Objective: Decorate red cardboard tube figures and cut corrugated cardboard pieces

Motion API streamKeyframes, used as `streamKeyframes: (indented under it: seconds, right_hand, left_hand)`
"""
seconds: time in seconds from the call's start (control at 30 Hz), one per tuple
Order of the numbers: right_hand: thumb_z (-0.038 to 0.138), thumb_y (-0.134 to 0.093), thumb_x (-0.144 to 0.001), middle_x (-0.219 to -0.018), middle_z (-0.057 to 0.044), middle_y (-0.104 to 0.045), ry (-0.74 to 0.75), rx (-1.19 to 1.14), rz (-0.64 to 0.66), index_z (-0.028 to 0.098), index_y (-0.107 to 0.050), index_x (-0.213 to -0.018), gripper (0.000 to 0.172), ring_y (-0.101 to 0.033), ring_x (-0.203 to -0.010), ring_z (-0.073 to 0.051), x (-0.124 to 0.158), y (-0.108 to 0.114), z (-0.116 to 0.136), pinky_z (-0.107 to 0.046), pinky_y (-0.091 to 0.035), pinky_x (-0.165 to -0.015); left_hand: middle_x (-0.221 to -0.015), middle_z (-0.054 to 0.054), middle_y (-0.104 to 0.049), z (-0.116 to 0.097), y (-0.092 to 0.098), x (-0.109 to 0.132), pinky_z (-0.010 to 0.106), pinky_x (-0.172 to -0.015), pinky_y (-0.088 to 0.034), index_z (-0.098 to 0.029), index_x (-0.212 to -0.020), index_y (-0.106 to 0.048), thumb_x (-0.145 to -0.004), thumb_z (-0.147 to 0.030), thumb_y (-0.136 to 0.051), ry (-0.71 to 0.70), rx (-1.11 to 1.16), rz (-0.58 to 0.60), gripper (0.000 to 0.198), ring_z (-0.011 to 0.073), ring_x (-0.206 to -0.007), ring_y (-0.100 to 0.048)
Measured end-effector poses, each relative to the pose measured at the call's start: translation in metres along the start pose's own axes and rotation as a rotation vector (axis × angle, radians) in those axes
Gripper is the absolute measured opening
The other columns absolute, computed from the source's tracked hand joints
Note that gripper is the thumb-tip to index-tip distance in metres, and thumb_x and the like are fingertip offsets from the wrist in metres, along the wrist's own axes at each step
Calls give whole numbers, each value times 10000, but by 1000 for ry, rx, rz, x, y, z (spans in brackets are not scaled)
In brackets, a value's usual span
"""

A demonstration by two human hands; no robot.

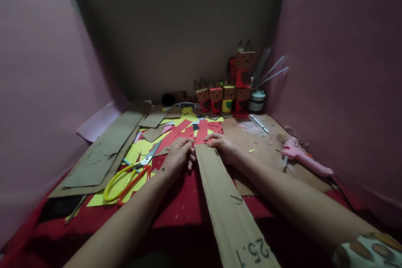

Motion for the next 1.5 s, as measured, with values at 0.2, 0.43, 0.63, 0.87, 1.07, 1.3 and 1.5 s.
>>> streamKeyframes:
  seconds: [0.2, 0.43, 0.63, 0.87, 1.07, 1.3, 1.5]
  right_hand:
    - [72, -612, -528, -511, 34, -569, 9, -46, 9, 168, -588, -646, 154, -504, -468, -107, -1, 5, -4, -238, -400, -502]
    - [167, -536, -579, -522, -1, -605, -30, -2, 123, 160, -627, -788, 228, -548, -443, -153, 9, -2, 5, -267, -429, -437]
    - [161, -704, -596, -572, 44, -619, 144, 86, 106, 167, -686, -847, 251, -465, -385, -70, 17, -3, 10, -213, -373, -403]
    - [173, -831, -555, -634, 6, -674, 305, 102, 183, 160, -697, -710, 205, -620, -603, -125, 21, -11, 15, -269, -484, -628]
    - [222, -831, -591, -599, 35, -645, 400, 31, 155, 175, -632, -693, 228, -611, -553, -125, 23, -13, 16, -286, -483, -612]
    - [179, -830, -568, -576, 75, -575, 403, -7, 126, 192, -617, -748, 279, -553, -516, -103, 23, -10, 17, -266, -452, -569]
    - [275, -799, -639, -659, 8, -648, 348, 113, 120, 165, -722, -761, 182, -555, -616, -120, 30, -14, 22, -286, -414, -644]
  left_hand:
    - [-1045, 59, -648, -23, -7, 8, 364, -919, -460, -251, -985, -749, -628, -111, -724, -329, -389, 61, 384, 233, -1026, -583]
    - [-1004, 56, -693, -22, 1, -1, 437, -1003, -396, -249, -915, -767, -718, -200, -744, -442, -567, 74, 205, 270, -1058, -568]
    - [-1099, 76, -673, -18, 5, -7, 424, -865, -527, -153, -1057, -648, -921, -366, -589, -359, -483, 125, 259, 203, -967, -646]
    - [-831, 44, -739, -23, -11, 8, 326, -678, -504, -195, -926, -763, -735, -312, -737, -202, -308, 134, 225, 235, -772, -652]
    - [-783, 34, -708, -14, -12, 7, 295, -659, -472, -187, -889, -770, -722, -281, -738, -84, -208, 147, 194, 186, -697, -602]
    - [-741, 54, -699, -11, -15, 11, 290, -630, -450, -147, -859, -766, -713, -287, -766, -29, -130, 143, 202, 170, -636, -582]
    - [-712, 57, -694, -9, -12, 13, 313, -674, -453, -142, -784, -764, -675, -249, -795, -33, -109, 158, 156, 184, -662, -599]
Point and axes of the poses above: each hand's wrist, its own x-axis away from the middle knuckle, its own y-axis out of the back of the hand, z = x × y, the point moved 5 cm from there along -x, towards the middle knuckle
